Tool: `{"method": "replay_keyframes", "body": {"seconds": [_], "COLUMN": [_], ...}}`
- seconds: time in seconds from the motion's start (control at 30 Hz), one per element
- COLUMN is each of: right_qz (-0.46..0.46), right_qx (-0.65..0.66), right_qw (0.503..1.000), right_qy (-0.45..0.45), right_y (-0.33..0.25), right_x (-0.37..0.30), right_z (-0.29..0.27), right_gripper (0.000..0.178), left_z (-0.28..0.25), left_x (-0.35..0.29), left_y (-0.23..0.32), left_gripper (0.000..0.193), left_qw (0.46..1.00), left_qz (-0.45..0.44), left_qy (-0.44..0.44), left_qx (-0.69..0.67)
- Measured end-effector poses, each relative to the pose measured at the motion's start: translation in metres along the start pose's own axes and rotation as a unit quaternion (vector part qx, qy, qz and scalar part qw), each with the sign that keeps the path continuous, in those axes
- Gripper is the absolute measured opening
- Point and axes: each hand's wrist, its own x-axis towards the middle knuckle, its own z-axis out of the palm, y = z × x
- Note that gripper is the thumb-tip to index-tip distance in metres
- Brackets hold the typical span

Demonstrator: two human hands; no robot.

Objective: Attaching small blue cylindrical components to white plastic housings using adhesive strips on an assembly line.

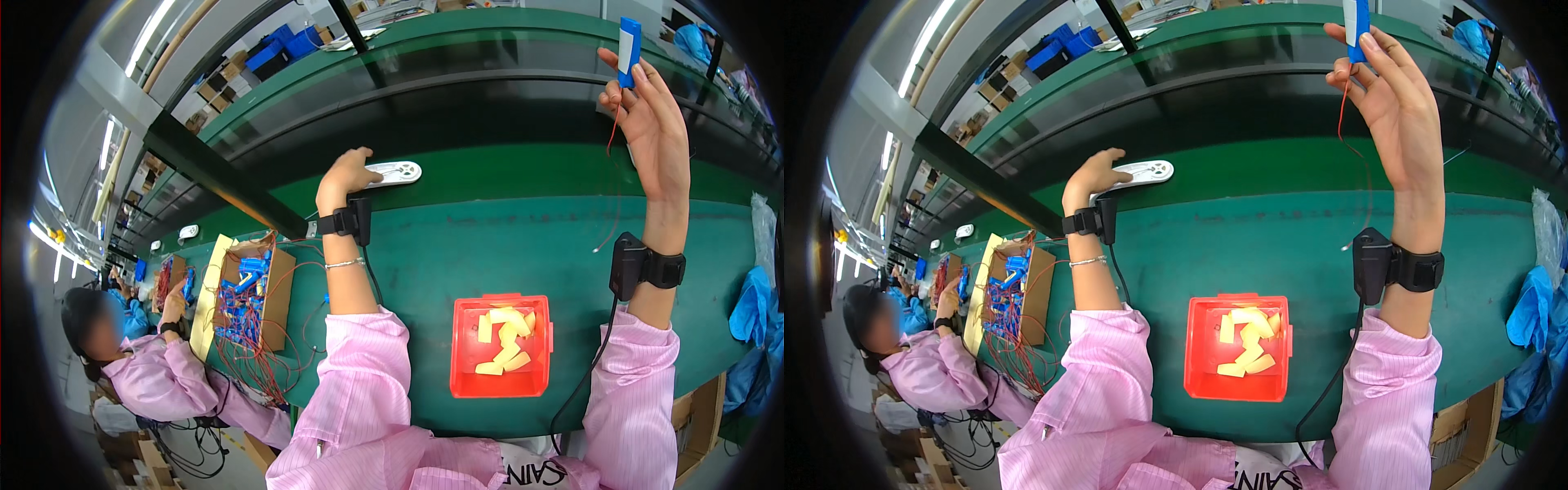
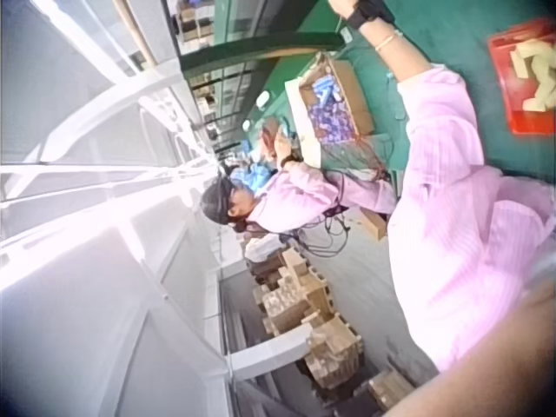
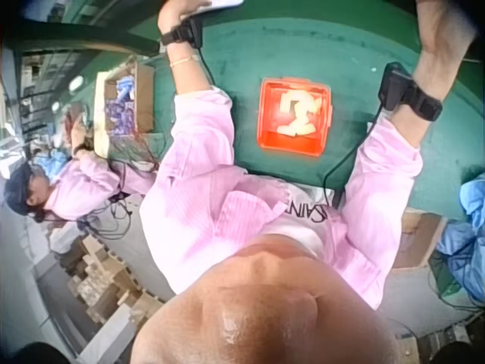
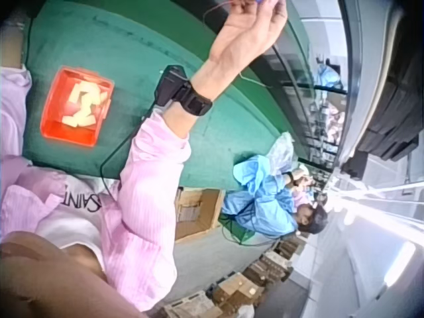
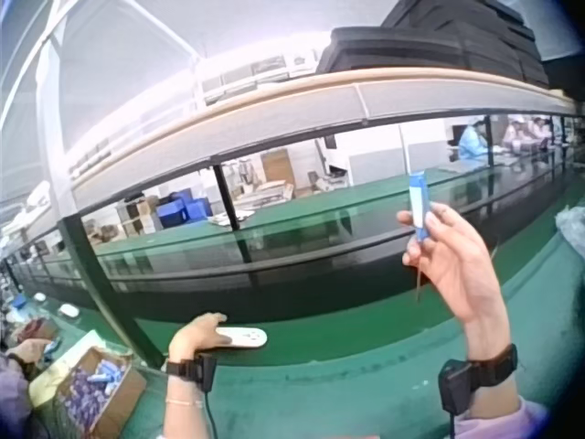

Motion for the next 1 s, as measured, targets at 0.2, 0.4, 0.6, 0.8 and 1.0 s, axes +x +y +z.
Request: {"method": "replay_keyframes", "body": {"seconds": [0.2,0.4,0.6,0.8,1.0], "right_qz": [0.020,0.024,0.021,0.022,0.059], "right_qx": [-0.020,-0.027,-0.038,-0.030,-0.004], "right_qw": [0.999,0.999,0.998,0.998,0.997], "right_qy": [-0.015,-0.029,-0.033,-0.045,-0.038], "right_y": [0.006,0.006,0.004,0.006,0.009], "right_x": [-0.002,-0.003,-0.004,-0.003,-0.004], "right_z": [0.005,0.010,0.010,0.011,0.013], "right_gripper": [0.036,0.034,0.034,0.035,0.034], "left_z": [0.037,0.052,0.047,0.051,0.032], "left_x": [0.021,0.023,0.017,0.013,0.012], "left_y": [-0.003,0.011,0.023,0.054,0.075], "left_gripper": [0.041,0.034,0.030,0.025,0.042], "left_qw": [0.998,0.995,0.993,0.989,0.979], "left_qz": [-0.007,0.037,0.087,0.119,0.050], "left_qy": [0.015,0.069,0.031,0.045,0.047], "left_qx": [-0.066,-0.053,-0.071,-0.080,-0.192]}}
